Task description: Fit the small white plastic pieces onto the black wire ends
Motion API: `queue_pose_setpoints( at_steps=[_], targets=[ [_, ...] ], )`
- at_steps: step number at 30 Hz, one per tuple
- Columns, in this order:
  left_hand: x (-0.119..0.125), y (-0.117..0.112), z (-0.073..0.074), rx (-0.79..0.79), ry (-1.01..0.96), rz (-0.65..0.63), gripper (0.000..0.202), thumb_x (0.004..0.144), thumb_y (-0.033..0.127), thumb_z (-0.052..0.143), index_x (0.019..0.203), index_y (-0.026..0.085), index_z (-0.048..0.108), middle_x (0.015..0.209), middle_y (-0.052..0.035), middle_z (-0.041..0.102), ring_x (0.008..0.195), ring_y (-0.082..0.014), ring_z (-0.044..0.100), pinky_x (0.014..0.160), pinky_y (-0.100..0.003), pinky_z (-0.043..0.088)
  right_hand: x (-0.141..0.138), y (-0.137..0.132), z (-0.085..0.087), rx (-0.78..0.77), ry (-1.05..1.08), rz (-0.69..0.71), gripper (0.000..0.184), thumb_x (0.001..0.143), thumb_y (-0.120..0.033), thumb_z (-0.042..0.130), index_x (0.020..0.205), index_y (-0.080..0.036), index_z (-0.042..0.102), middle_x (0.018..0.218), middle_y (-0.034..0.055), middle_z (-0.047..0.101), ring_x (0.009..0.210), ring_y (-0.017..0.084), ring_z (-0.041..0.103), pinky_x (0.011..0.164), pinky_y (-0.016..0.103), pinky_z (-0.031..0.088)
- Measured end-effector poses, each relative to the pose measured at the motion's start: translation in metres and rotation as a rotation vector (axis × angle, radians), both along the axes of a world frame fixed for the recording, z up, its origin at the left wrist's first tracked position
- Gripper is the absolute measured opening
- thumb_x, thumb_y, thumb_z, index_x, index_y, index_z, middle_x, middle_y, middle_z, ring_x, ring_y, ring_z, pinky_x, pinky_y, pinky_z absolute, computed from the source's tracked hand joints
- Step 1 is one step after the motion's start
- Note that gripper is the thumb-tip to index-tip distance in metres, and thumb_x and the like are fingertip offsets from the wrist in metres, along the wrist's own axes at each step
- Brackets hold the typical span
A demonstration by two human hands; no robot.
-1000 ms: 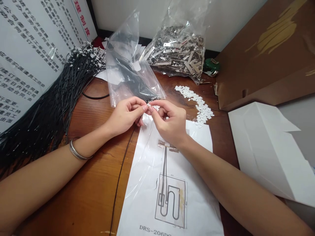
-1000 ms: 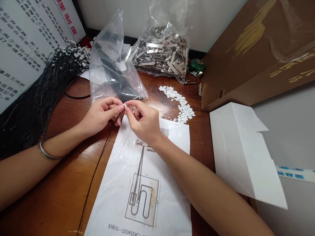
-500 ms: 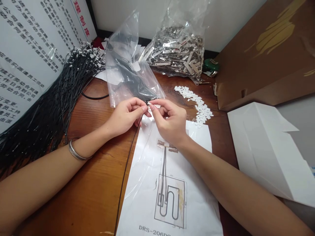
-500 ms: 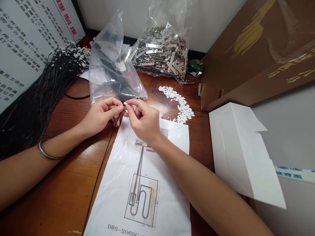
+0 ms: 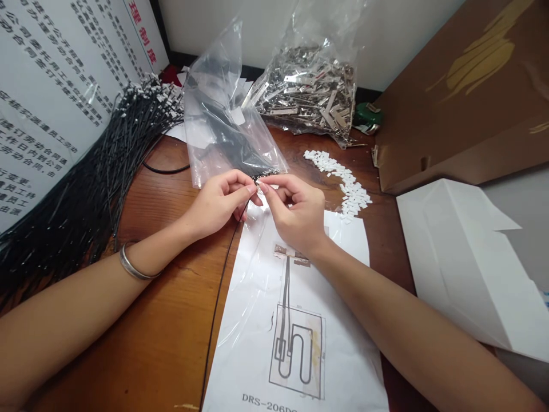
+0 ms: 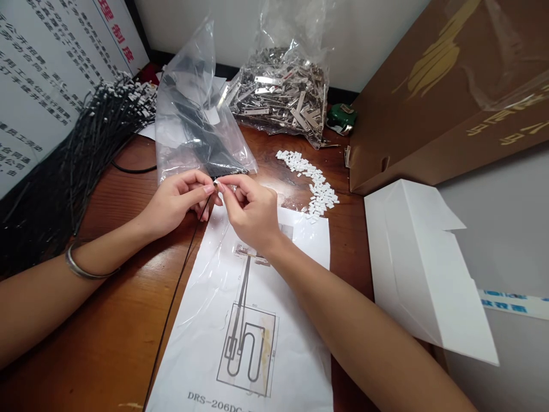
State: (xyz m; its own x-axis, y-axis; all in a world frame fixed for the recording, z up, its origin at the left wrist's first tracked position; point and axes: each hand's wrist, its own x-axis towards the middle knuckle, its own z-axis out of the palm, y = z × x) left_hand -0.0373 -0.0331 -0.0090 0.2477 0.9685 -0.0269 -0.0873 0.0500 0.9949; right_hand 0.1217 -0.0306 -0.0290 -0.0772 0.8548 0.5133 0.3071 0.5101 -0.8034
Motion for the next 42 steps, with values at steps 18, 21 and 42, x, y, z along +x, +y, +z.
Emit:
queue_pose_setpoints(
  at_steps=[18, 21, 42],
  targets=[
    [-0.0005, 0.0011, -0.0023, 0.006, -0.021, -0.012, 0.015, 0.085, 0.026, 0.064, 0.078, 0.015, 0.057, 0.068, -0.0004, 0.067, 0.045, -0.0077, 0.055, 0.045, -0.020, 0.044, 0.0006, -0.0002, 0.0015, 0.010, 0.008, 0.080, 0.009, 0.087, -0.019, 0.062, 0.083, -0.019, 0.070, 0.052, -0.0066, 0.049, 0.044, 0.007, 0.034, 0.046, 0.024, 0.032],
    [0.0003, 0.0011, -0.0018, 0.004, -0.030, -0.006, 0.014, 0.086, 0.024, 0.063, 0.077, 0.015, 0.057, 0.067, -0.0003, 0.067, 0.045, -0.0075, 0.055, 0.044, -0.020, 0.043, 0.0012, -0.0004, 0.0019, 0.013, 0.002, 0.091, 0.012, 0.088, -0.018, 0.060, 0.086, -0.018, 0.071, 0.052, -0.0063, 0.048, 0.044, 0.007, 0.034, 0.046, 0.024, 0.033],
    [-0.0011, 0.0023, -0.0056, 0.019, -0.062, -0.046, 0.012, 0.086, 0.022, 0.060, 0.077, 0.015, 0.056, 0.065, 0.0004, 0.064, 0.045, -0.0080, 0.054, 0.042, -0.019, 0.043, 0.0010, 0.0023, -0.0029, 0.077, 0.006, 0.078, 0.008, 0.086, -0.022, 0.065, 0.082, -0.017, 0.070, 0.048, -0.0082, 0.047, 0.043, 0.005, 0.037, 0.045, 0.021, 0.033]
  ],
)
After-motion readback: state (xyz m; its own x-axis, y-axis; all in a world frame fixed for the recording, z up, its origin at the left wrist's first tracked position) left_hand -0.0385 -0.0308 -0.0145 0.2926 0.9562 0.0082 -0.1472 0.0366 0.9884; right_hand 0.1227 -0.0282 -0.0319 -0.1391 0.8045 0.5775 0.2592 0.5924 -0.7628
